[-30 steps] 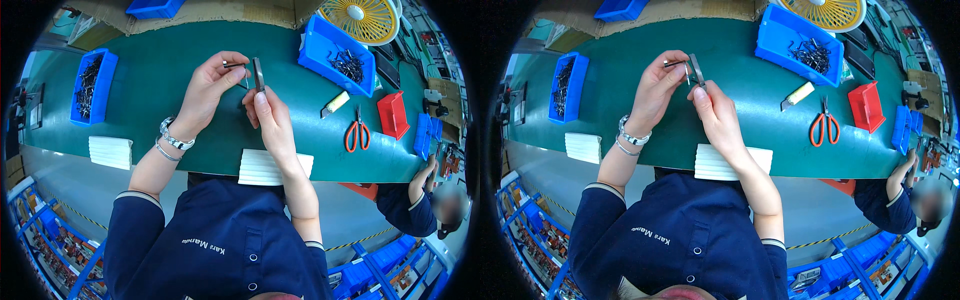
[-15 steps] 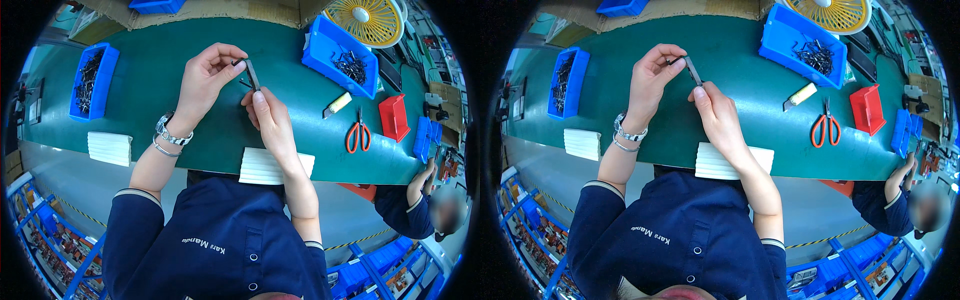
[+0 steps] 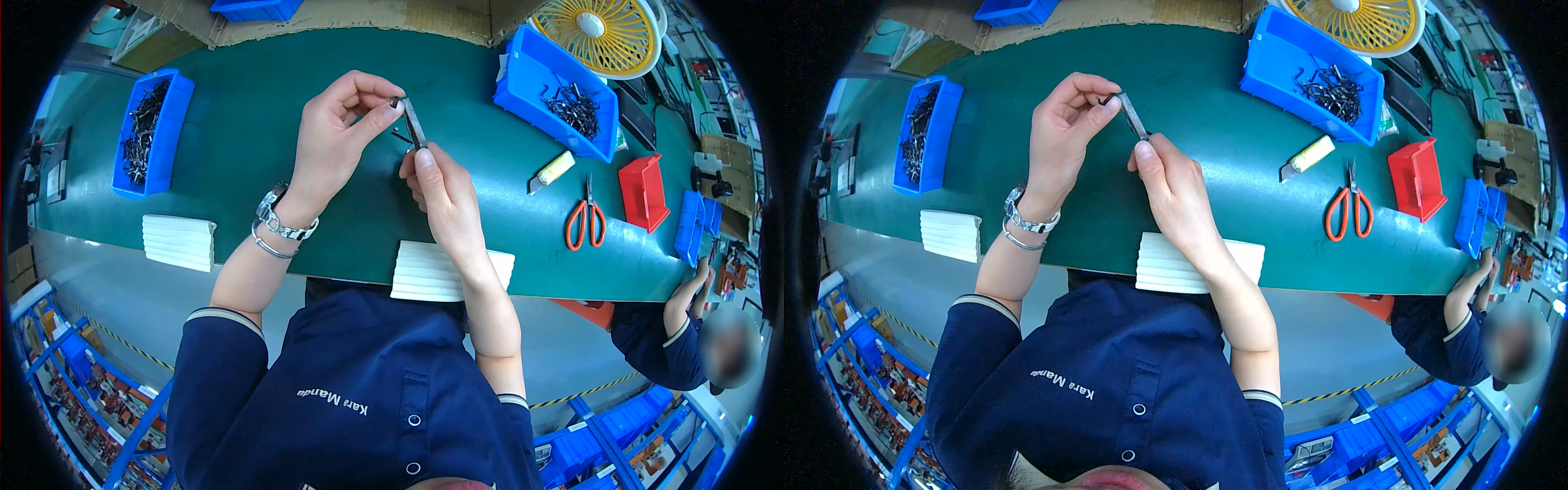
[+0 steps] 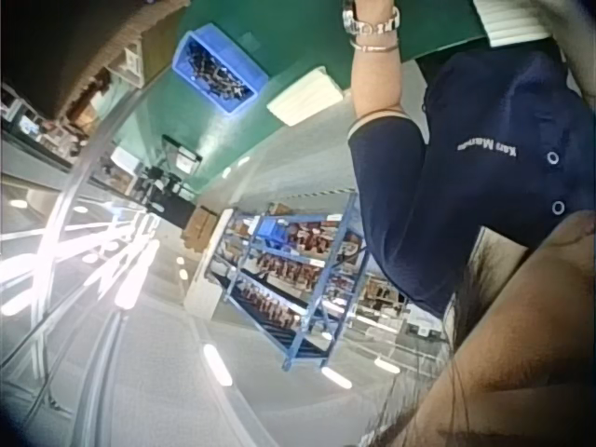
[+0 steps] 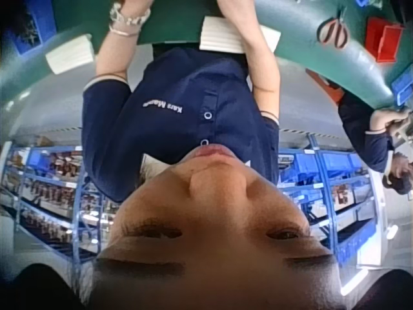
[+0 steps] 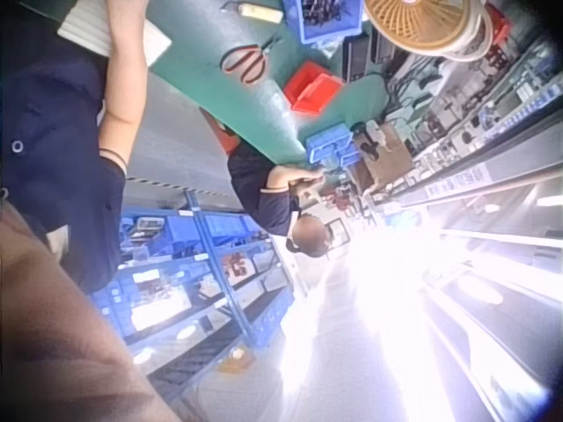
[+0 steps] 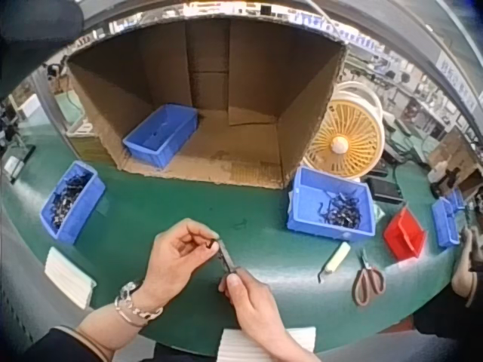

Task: Assembling small metal components into a plastic housing using pliers.

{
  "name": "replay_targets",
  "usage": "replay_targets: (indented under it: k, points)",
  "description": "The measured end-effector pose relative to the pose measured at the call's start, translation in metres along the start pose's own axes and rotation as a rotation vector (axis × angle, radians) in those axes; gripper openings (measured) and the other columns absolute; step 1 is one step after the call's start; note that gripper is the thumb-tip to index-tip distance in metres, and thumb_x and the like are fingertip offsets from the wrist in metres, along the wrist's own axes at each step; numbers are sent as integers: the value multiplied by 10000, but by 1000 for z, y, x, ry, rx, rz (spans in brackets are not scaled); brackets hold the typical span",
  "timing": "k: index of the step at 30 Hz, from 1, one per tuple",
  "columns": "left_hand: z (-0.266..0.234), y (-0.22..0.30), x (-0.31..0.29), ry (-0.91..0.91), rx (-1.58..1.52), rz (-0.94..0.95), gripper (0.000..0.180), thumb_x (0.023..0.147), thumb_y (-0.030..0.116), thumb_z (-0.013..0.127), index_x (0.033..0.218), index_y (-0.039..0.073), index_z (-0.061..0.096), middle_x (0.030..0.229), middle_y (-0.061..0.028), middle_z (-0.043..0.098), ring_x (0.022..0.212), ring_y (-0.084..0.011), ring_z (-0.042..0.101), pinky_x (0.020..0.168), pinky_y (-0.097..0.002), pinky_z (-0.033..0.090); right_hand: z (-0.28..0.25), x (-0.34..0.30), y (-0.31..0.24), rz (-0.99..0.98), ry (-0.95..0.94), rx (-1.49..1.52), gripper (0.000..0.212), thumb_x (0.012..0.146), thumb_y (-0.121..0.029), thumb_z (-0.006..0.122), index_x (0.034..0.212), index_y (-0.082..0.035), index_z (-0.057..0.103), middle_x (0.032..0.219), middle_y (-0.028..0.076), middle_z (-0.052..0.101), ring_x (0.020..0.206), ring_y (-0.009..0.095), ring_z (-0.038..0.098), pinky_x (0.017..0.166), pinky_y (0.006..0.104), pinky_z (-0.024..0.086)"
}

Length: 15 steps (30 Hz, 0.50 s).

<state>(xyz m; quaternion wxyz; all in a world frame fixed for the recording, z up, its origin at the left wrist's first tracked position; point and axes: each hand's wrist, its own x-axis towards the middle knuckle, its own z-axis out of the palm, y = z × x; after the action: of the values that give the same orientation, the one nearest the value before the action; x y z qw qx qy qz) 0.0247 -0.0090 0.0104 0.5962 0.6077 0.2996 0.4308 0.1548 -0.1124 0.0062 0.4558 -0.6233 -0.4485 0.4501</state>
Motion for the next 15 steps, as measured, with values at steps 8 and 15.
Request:
replay_targets:
  k: [8,15]
  points:
    - [2,1,-3,24,6,-3,141,854,61,664,970,-1,614,896,-37,637,806,-80,597,733,-203,479,2,-1,-2,-14,28,-60,365,987,-310,416,813,-7,523,606,126,499,542,249,494,533,365,376]
    - [7,0,-9,66,6,26,137,848,53,666,961,-1,611,907,-37,631,809,-81,586,736,-208,476,5,-5,-1,-115,165,-248,326,980,-296,442,851,-11,535,575,123,473,515,248,491,506,362,372]
